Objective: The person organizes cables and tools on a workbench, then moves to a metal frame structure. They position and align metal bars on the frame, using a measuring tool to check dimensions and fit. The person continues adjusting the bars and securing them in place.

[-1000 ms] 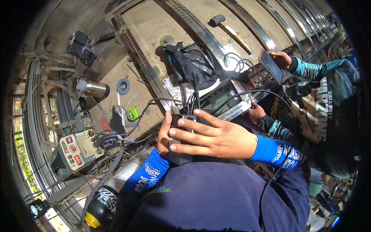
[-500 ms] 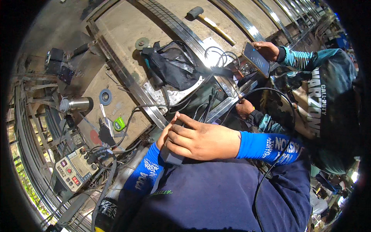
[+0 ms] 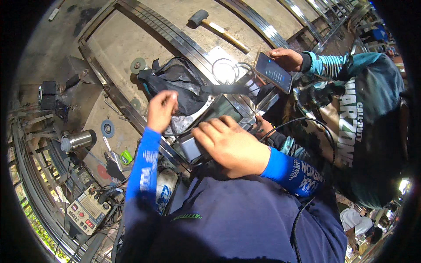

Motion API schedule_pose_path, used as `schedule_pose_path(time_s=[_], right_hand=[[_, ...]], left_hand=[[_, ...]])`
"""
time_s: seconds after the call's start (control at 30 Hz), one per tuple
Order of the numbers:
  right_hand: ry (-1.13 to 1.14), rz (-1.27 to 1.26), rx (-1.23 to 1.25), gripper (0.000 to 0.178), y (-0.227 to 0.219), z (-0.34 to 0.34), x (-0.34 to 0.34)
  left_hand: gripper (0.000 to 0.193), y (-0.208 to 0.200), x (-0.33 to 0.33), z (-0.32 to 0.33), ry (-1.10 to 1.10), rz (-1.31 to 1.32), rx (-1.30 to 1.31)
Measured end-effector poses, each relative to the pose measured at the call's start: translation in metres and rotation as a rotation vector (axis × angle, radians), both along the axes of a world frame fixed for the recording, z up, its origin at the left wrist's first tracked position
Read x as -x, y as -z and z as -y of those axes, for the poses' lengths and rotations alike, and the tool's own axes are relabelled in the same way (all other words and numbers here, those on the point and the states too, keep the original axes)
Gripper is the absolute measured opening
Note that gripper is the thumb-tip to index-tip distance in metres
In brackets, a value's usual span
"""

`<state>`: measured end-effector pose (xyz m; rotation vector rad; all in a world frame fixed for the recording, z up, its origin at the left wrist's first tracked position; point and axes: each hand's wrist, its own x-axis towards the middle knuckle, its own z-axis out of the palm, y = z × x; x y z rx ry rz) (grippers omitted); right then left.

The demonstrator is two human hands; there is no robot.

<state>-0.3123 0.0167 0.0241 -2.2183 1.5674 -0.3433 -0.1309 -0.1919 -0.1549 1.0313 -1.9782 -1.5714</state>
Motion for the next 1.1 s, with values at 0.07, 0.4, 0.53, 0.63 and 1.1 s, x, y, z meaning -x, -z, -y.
schedule_pose_path(time_s=[0.07, 0.4, 0.53, 0.63, 1.1], right_hand=[[0.034, 0.004, -0.026, 0.1, 0.004, 0.005, 0.011], [0.149, 0.053, -0.231, 0.103, 0.041, 0.027, 0.035], [0.207, 0.104, -0.18, 0.105, 0.053, 0.039, 0.044], [0.272, 0.119, -0.213, 0.106, 0.053, 0.051, 0.054], [-0.099, 0.047, -0.496, 0.088, 0.109, 0.151, 0.024]], left_hand=[[0.021, 0.01, 0.021, 0.045, 0.045, 0.132, 0.518], [0.032, 0.028, 0.072, 0.121, 0.717, 1.289, 0.979], [0.023, -0.007, 0.051, 0.104, 0.712, 1.072, 0.955], [0.016, -0.032, 0.012, 0.071, 0.517, 0.706, 0.955], [0.017, 0.01, -0.089, -0.047, 0.023, 0.52, 0.636]])
